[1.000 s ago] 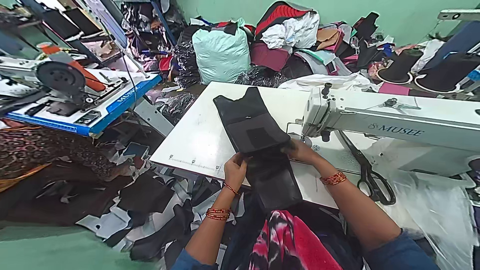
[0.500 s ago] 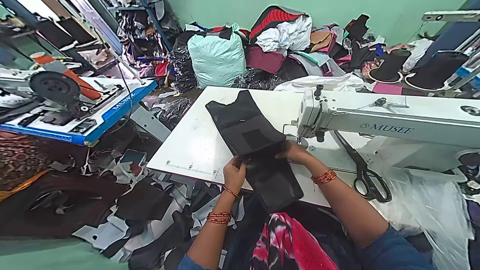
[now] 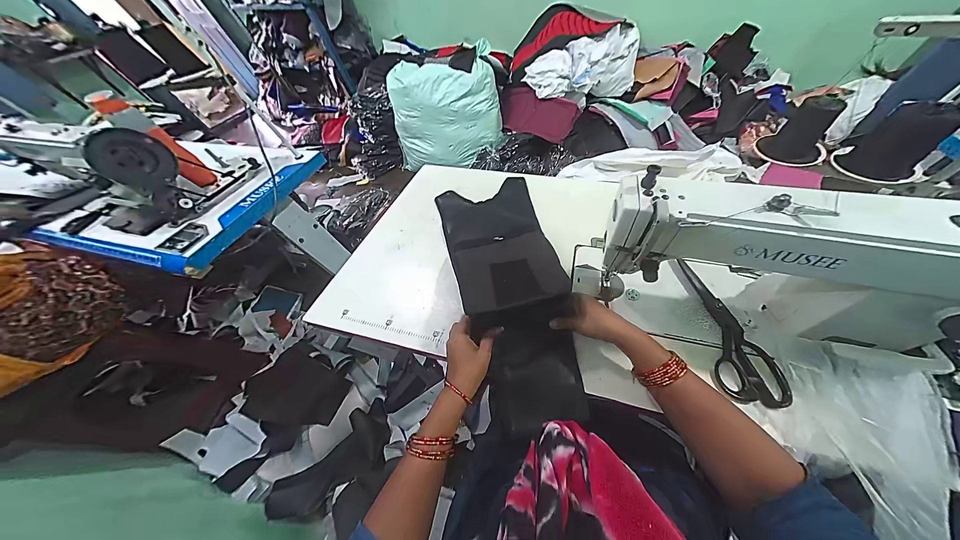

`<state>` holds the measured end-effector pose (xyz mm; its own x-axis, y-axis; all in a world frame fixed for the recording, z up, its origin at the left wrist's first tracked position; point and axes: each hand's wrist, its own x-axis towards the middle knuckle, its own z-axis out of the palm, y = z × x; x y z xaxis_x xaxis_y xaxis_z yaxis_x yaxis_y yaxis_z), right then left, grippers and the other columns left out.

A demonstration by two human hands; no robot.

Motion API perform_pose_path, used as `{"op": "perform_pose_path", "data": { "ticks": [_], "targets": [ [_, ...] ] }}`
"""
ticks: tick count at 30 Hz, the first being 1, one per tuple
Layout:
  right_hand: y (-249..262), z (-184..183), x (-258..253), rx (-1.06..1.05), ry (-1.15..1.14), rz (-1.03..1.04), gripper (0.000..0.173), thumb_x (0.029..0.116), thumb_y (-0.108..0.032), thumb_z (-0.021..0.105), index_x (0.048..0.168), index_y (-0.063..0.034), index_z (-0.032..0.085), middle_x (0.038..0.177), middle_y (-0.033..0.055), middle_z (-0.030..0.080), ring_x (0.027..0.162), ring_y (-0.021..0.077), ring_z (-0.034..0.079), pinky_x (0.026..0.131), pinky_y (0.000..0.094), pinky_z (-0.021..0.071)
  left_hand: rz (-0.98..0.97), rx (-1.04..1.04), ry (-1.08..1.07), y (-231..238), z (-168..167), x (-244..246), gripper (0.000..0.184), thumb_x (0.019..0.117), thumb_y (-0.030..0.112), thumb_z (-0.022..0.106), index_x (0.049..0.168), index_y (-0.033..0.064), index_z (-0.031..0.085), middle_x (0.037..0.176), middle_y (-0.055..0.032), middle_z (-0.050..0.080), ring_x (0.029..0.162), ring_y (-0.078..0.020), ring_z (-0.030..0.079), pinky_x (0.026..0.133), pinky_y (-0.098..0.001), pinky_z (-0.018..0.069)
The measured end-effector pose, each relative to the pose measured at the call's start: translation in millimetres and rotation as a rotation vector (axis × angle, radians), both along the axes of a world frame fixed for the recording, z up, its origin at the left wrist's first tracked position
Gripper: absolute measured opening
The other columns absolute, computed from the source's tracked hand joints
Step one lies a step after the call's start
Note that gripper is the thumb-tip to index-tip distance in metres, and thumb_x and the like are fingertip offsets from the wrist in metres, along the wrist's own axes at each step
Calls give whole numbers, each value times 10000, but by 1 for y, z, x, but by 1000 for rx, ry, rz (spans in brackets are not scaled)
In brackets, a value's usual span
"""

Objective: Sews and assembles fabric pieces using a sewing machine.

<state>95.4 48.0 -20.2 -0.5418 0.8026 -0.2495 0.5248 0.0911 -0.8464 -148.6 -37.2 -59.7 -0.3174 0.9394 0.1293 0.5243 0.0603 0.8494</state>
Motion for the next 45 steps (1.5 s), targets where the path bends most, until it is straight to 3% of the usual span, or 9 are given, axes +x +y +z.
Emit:
{"op": "perform_pose_path", "data": {
  "ticks": [2,4,6,7,11,18,25,38,45],
  "targets": [
    [-3,-2,-3,13,12,-1,452,934,-150,744,1317,39,596,1279,196,646,1205,207,609,1077,378,460,87,169,122,-10,-4,6,654,841,177,804,1309,-160,495,1198,-318,619,1151,-407,606,1040,-504,474],
    [-3,-4,-4,18,36,-17,421,922,-138,755,1282,31,618,1234,177,665,1157,184,628,1042,360,483,108,423,339,-21,-14,16,494,822,227,804,1040,-151,571,1041,-347,629,1047,-512,608,991,-600,450],
    [-2,-6,-5,27,38,-34,405,913,-137,763,1260,25,632,1211,168,675,1135,175,638,1030,357,492,-71,535,464,-34,-20,32,309,903,262,741,886,-31,643,919,-235,686,966,-421,674,958,-555,505],
    [-2,-6,-5,26,24,-33,404,914,-142,764,1259,22,634,1213,168,675,1143,180,636,1036,364,488,-201,514,473,-37,-20,42,236,929,234,707,889,2,695,929,-191,719,983,-381,700,967,-527,528],
    [-1,-1,-5,19,-14,-33,318,939,-153,739,1192,26,664,1158,166,684,1098,186,637,1004,380,485,-381,328,560,-35,-27,72,338,1003,214,587,1224,-4,722,1243,-214,700,1203,-435,647,1039,-565,503],
    [-8,-20,-8,362,-77,-131,313,1020,-205,613,1196,46,679,1126,227,703,1123,350,662,1024,524,481,-382,243,680,-34,-27,75,432,1037,261,513,1357,7,653,1304,-194,688,1210,-431,647,1018,-582,496],
    [-4,-31,-8,404,-134,-155,350,1035,-243,592,1213,49,664,1163,237,688,1133,368,660,1015,538,490,-565,-233,759,-25,19,77,536,1077,329,464,1564,106,440,1446,-228,544,1340,-457,493,1089,-601,393],
    [1,-19,-13,160,-235,-260,365,984,-299,692,1124,37,672,1097,223,691,1100,368,651,976,559,480,-692,-390,790,-10,39,73,565,1075,356,447,1604,169,374,1529,-220,462,1416,-460,411,1109,-648,348],
    [1,-28,-11,202,-105,-328,362,951,-257,726,1189,10,672,1120,193,700,1090,333,664,978,549,498,-708,-434,847,-5,45,76,575,1069,364,403,1604,156,367,1592,-207,399,1473,-447,349,1139,-633,321]
  ]
}}
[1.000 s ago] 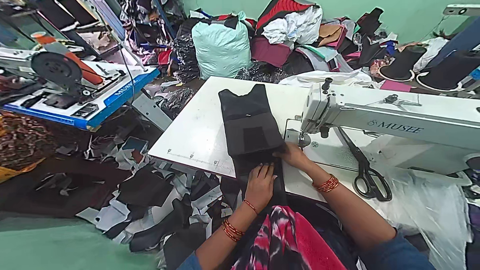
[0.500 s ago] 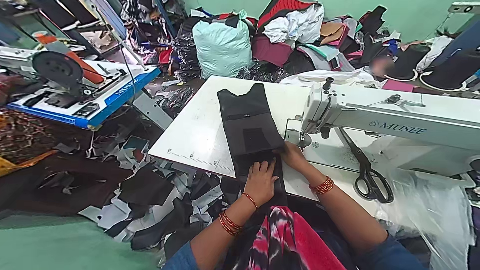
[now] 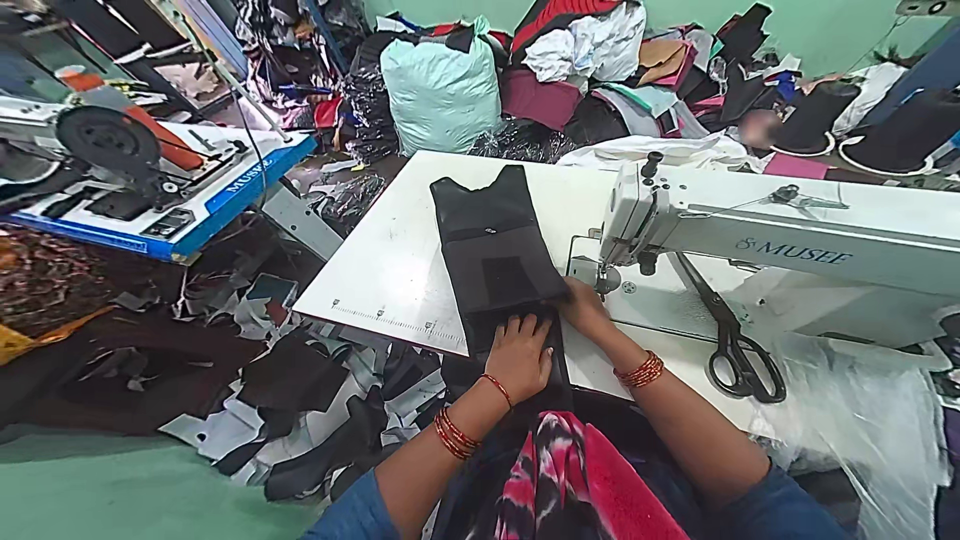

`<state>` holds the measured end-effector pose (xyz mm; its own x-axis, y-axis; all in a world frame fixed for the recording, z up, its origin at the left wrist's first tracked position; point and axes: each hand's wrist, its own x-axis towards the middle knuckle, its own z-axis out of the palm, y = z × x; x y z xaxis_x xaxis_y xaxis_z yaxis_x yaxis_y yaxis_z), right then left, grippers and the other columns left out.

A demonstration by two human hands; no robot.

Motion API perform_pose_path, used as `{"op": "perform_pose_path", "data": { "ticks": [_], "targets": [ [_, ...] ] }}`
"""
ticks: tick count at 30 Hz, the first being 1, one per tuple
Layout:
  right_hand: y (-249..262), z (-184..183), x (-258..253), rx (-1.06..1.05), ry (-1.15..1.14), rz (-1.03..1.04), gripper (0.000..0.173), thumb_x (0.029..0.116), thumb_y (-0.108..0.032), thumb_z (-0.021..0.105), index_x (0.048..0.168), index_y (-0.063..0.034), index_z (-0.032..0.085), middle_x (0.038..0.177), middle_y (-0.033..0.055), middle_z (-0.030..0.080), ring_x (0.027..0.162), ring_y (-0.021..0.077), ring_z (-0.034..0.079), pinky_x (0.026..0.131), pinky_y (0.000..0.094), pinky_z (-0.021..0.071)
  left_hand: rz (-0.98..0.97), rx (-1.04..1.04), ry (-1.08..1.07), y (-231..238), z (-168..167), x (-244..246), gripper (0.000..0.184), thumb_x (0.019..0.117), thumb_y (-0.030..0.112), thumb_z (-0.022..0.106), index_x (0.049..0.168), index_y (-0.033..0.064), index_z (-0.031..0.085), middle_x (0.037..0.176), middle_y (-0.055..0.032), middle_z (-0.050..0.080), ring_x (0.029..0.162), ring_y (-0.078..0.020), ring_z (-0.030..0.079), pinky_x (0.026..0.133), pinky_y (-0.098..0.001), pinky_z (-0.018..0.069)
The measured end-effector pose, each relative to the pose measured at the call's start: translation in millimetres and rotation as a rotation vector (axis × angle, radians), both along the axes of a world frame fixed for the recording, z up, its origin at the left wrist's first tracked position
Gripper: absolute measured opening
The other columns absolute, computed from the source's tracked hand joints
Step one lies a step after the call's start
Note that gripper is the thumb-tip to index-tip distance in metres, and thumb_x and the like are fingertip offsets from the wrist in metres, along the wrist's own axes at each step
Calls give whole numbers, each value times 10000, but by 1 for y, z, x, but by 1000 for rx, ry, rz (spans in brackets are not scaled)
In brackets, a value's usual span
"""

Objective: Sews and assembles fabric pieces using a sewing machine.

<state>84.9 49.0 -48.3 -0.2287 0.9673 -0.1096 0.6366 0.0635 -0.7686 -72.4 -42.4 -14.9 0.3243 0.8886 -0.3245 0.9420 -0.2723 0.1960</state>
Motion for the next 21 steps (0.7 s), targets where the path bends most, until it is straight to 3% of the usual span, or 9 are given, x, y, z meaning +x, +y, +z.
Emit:
{"op": "perform_pose_path", "data": {
  "ticks": [3,6,8,10,13,15,17,21],
  "targets": [
    [0,-6,0,69,38,12,389,932,-243,748,1214,12,665,1153,191,682,1087,332,659,965,557,503,20,171,-75,-7,-22,-1,541,1065,355,380,1558,147,456,1537,-198,485,1410,-448,440,1091,-633,359],
    [-1,-10,6,144,119,59,385,937,-235,739,1195,39,659,1140,200,673,1061,308,658,962,507,514,11,411,-332,-13,-50,-15,489,1052,359,451,1449,114,597,1398,-204,609,1307,-437,553,1059,-621,420],
    [-2,-12,11,136,171,75,356,949,-227,726,1168,45,655,1114,198,668,1000,277,659,921,464,527,41,486,-646,-15,-60,-29,376,1007,215,556,1304,34,700,1261,-217,678,1225,-392,619,1068,-554,462],
    [-3,-12,15,110,215,82,349,934,-215,738,1163,34,651,1085,177,675,964,237,658,890,426,531,132,569,-860,-20,-64,-43,300,974,121,576,1175,-16,751,1150,-217,704,1113,-317,670,1017,-430,523],
    [-5,-8,15,71,206,101,460,883,-206,784,1256,14,629,1139,173,701,1084,244,670,990,454,516,278,666,-879,-25,-59,-68,270,954,62,556,1088,-42,766,1085,-223,720,1008,-246,708,915,-319,564],
    [-7,-4,9,73,130,112,500,882,-200,789,1291,33,621,1182,213,692,1146,310,656,1037,512,483,400,549,-851,-26,-46,-85,259,966,26,550,1101,-75,746,1137,-264,704,983,-264,725,878,-343,592],
    [-8,-1,4,61,61,107,488,899,-208,780,1283,49,624,1186,236,684,1155,348,644,1043,542,466,546,260,-858,-19,-25,-97,264,1007,14,530,1172,-112,693,1215,-269,667,1028,-260,713,922,-357,590],
    [-6,14,0,-16,-90,122,466,929,-193,755,1297,55,611,1232,261,662,1211,386,614,1072,558,432,762,-54,-932,7,-13,-104,216,1008,5,535,1158,-102,648,1048,-189,716,879,-179,730,847,-354,610]
  ]
}}
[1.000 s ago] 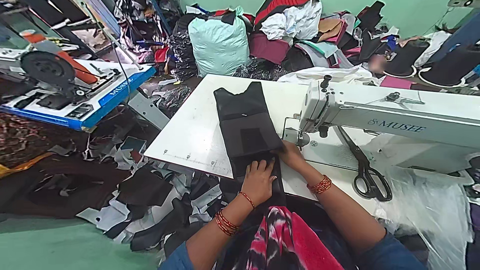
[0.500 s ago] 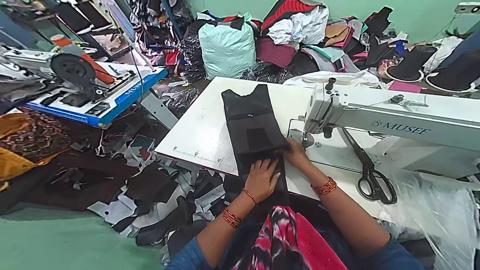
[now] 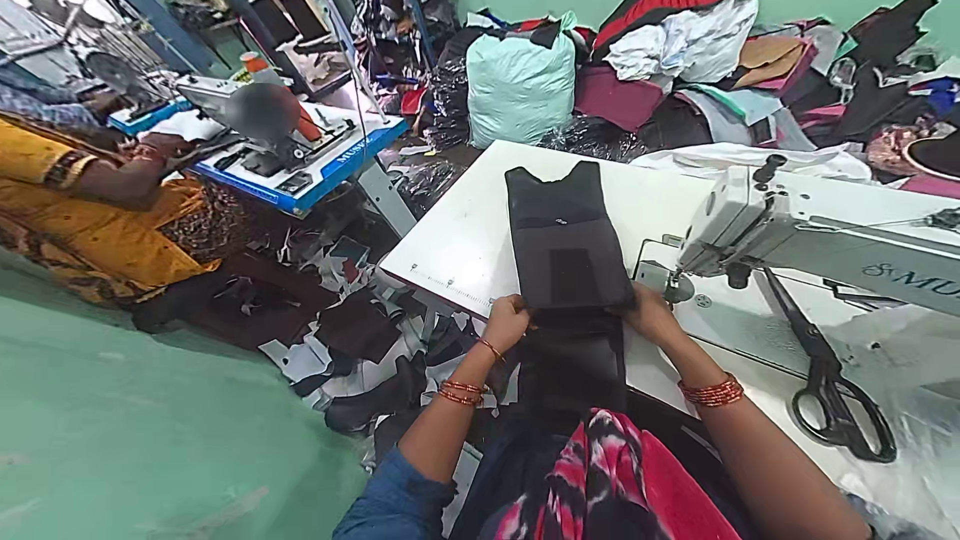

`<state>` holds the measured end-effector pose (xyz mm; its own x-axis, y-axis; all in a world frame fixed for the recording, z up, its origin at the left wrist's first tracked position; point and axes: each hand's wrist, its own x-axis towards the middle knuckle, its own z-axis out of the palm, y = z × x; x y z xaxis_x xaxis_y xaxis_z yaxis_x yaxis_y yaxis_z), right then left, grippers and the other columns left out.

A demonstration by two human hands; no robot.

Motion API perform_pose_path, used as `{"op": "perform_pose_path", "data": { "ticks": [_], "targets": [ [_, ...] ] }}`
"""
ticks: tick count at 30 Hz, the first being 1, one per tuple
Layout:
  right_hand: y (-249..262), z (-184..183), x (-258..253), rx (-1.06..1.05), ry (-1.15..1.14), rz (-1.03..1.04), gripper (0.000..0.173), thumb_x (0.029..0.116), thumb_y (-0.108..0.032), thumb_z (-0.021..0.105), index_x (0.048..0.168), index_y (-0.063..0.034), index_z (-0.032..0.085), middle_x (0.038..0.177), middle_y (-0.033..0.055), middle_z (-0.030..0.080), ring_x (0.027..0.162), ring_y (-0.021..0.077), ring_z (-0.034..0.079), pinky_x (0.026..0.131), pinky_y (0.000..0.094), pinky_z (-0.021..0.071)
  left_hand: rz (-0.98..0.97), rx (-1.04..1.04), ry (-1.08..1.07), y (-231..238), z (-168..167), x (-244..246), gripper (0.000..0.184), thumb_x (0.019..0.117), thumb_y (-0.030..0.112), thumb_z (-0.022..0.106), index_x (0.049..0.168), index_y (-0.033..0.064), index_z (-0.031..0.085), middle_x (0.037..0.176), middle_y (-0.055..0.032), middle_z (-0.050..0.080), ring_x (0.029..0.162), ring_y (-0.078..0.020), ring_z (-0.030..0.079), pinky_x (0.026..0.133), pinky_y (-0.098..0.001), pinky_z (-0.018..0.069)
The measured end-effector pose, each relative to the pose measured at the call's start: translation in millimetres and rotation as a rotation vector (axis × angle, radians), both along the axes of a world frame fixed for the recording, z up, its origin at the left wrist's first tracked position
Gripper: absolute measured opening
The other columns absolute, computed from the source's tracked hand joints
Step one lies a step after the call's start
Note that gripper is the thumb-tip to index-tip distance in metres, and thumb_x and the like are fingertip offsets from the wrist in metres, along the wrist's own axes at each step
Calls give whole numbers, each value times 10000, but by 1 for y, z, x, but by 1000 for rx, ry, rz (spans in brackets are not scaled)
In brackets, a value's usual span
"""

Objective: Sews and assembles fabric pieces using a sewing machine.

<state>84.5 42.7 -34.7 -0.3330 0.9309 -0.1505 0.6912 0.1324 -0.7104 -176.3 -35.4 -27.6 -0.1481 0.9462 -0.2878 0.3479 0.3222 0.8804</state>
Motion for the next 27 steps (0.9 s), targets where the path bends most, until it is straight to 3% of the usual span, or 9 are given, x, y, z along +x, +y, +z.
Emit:
{"op": "perform_pose_path", "data": {
  "ticks": [6,9,11,14,16,18,21,23,27],
  "targets": [
    [2,3,2,-12,25,14,439,931,-139,742,1292,64,598,1223,271,656,1201,381,617,1068,546,444,129,-112,-287,6,13,-4,288,1066,33,375,1111,-95,629,964,-136,693,850,-171,689,808,-345,584],
    [1,3,16,-129,198,-35,341,988,-62,605,1315,17,551,1070,173,665,918,220,650,835,406,538,183,-133,-561,-1,22,-9,410,1099,163,237,1124,-47,588,948,-120,700,860,-205,701,819,-363,580],
    [-6,12,19,-233,360,-169,277,1086,-136,483,1329,-6,520,862,79,624,638,103,555,585,271,466,123,-139,-617,-2,22,-15,591,1134,398,202,1162,-34,604,983,-120,714,909,-211,714,861,-362,582],
    [-20,38,13,-443,566,-323,389,1133,-365,336,1388,-82,416,780,68,673,571,112,629,478,218,464,85,-138,-552,-3,23,-11,557,1122,447,283,1230,-5,590,1025,-98,695,946,-181,691,878,-339,564],
    [-24,50,5,-557,631,-314,532,1114,-504,244,1468,-120,342,822,109,704,625,186,688,526,275,538,85,-139,-486,-3,26,-6,450,1113,365,407,1267,-22,578,1053,-99,678,956,-161,673,879,-325,553],
    [-25,53,-4,-626,677,-271,556,1108,-507,293,1522,-137,306,906,147,723,704,241,725,604,332,592,74,-143,-429,-2,29,-3,374,1084,282,515,1237,-50,594,1063,-106,683,948,-144,670,880,-315,552],
    [-25,44,-16,-615,728,-252,481,1084,-174,508,1508,-100,293,1087,182,684,847,268,742,699,380,628,83,-142,-391,-1,27,0,264,1044,162,593,1179,-63,613,1024,-104,687,889,-125,677,846,-290,563],
    [-27,31,-19,-564,727,-251,537,1012,14,552,1486,-56,311,1226,193,609,947,269,720,746,397,634,87,-106,-384,-1,19,1,177,1004,56,622,1127,-72,632,982,-106,705,842,-120,692,812,-277,579],
    [-33,8,-13,-456,736,-189,692,950,89,610,1525,-59,255,1244,181,613,961,204,712,783,331,617,126,-88,-389,-6,12,9,205,1007,42,617,1177,-73,612,1006,-123,700,822,-129,698,766,-281,588]
  ]
}}
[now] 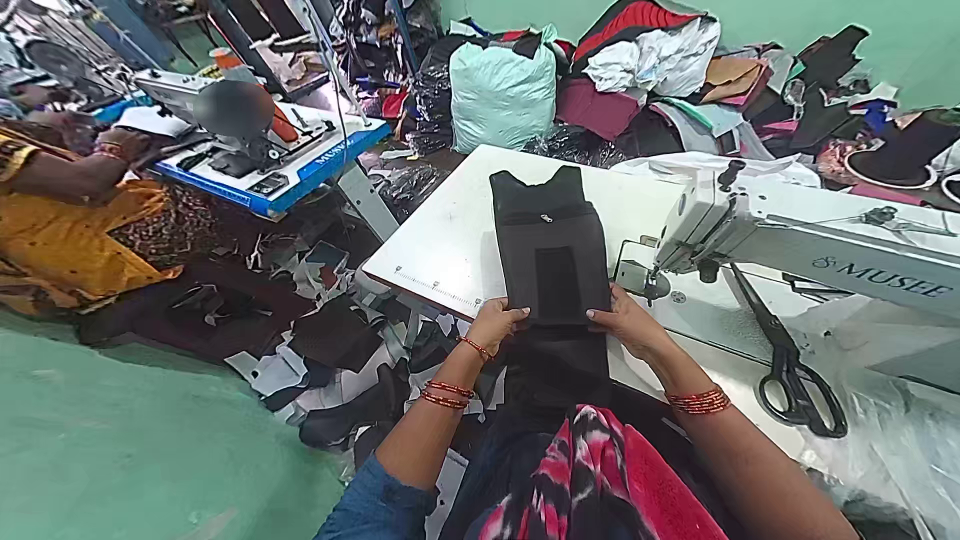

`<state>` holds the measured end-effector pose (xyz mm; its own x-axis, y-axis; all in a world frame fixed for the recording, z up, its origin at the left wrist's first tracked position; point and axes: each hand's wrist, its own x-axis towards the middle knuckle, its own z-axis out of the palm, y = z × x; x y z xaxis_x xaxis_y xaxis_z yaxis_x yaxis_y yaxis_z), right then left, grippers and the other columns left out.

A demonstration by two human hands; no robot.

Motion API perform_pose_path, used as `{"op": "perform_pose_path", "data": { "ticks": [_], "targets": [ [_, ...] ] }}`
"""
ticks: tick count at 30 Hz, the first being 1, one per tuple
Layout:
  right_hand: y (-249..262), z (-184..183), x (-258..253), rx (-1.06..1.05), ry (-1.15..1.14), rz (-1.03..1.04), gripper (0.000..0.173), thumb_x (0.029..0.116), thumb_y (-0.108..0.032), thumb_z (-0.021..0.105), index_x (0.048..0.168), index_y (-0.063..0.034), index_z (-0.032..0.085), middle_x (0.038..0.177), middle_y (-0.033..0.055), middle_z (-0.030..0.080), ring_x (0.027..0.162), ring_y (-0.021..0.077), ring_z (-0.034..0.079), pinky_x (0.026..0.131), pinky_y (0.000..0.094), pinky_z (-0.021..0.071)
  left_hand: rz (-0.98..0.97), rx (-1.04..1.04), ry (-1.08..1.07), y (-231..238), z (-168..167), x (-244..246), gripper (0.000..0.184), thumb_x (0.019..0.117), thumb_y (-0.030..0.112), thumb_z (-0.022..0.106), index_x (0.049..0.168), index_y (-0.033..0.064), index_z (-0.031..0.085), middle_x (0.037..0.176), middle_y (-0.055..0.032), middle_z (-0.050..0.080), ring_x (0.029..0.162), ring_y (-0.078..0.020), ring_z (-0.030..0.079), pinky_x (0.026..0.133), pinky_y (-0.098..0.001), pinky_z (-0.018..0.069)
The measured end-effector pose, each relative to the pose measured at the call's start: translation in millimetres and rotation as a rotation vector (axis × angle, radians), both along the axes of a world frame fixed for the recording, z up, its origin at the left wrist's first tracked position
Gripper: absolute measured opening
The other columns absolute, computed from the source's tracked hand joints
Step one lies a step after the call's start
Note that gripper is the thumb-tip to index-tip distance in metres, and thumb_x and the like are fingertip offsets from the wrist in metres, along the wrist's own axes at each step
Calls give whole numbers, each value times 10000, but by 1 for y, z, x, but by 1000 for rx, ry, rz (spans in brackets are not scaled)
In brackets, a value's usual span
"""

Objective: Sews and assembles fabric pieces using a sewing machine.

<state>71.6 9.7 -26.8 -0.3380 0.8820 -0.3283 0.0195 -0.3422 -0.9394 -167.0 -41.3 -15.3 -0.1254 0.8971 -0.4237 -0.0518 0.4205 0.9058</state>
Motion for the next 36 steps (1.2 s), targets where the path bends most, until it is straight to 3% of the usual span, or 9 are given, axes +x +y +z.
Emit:
{"op": "perform_pose_path", "data": {
  "ticks": [8,10,12,16,20,24,26,32,36],
  "targets": [
    [-6,-13,0,176,-92,-4,652,943,11,650,1496,-66,312,1078,129,679,850,122,689,687,262,557,52,58,163,-1,-8,2,225,959,111,723,1088,-64,666,942,-132,724,782,-134,715,752,-294,605],
    [-7,-15,1,184,-88,-15,647,947,10,644,1498,-65,314,1066,117,680,838,106,686,683,247,553,67,27,128,-1,-7,-1,316,1030,242,639,1066,-71,660,916,-132,703,757,-147,702,735,-308,602],
    [-8,-17,3,185,-68,-15,636,957,5,637,1496,-63,308,1101,119,676,854,103,689,683,239,557,86,-51,67,-2,-1,-5,433,1073,344,547,990,-71,642,777,-95,657,645,-148,682,656,-306,609],
    [-6,-18,7,175,-11,11,608,969,2,613,1487,-39,298,1088,95,675,814,93,686,656,225,560,-41,-201,-12,-5,8,-15,494,1094,415,465,962,-29,635,741,-73,705,648,-158,721,660,-303,616],
    [-1,-16,11,137,34,56,582,966,29,596,1462,-49,301,1103,92,673,846,113,701,679,244,581,24,-33,-184,-3,0,-11,248,1066,153,553,1155,-69,617,953,-107,711,793,-164,723,764,-322,619],
    [0,-15,11,113,31,52,568,954,42,627,1432,-54,337,1039,87,692,812,117,701,664,245,577,99,79,-117,-5,-5,-2,131,1012,26,604,1094,-72,635,933,-108,725,774,-147,725,737,-306,620],
    [-1,-17,10,144,-12,40,550,943,17,662,1404,-55,371,964,77,708,761,103,698,643,236,568,73,75,-49,-7,-7,-3,169,988,32,648,1123,-70,644,943,-104,730,759,-126,717,718,-281,609],
    [-3,-21,9,263,-166,31,535,966,-76,668,1430,-33,406,987,94,699,713,92,658,607,232,530,-74,96,236,-12,-12,0,415,895,55,777,1239,-54,573,1004,-117,720,782,-103,710,734,-263,600],
    [-5,-27,8,322,-249,40,524,976,-123,651,1436,-39,416,999,104,671,717,97,631,643,261,531,-164,110,465,-11,-17,1,553,923,168,766,1372,-38,517,1202,-205,688,1068,-233,707,976,-401,561]
  ]
}}
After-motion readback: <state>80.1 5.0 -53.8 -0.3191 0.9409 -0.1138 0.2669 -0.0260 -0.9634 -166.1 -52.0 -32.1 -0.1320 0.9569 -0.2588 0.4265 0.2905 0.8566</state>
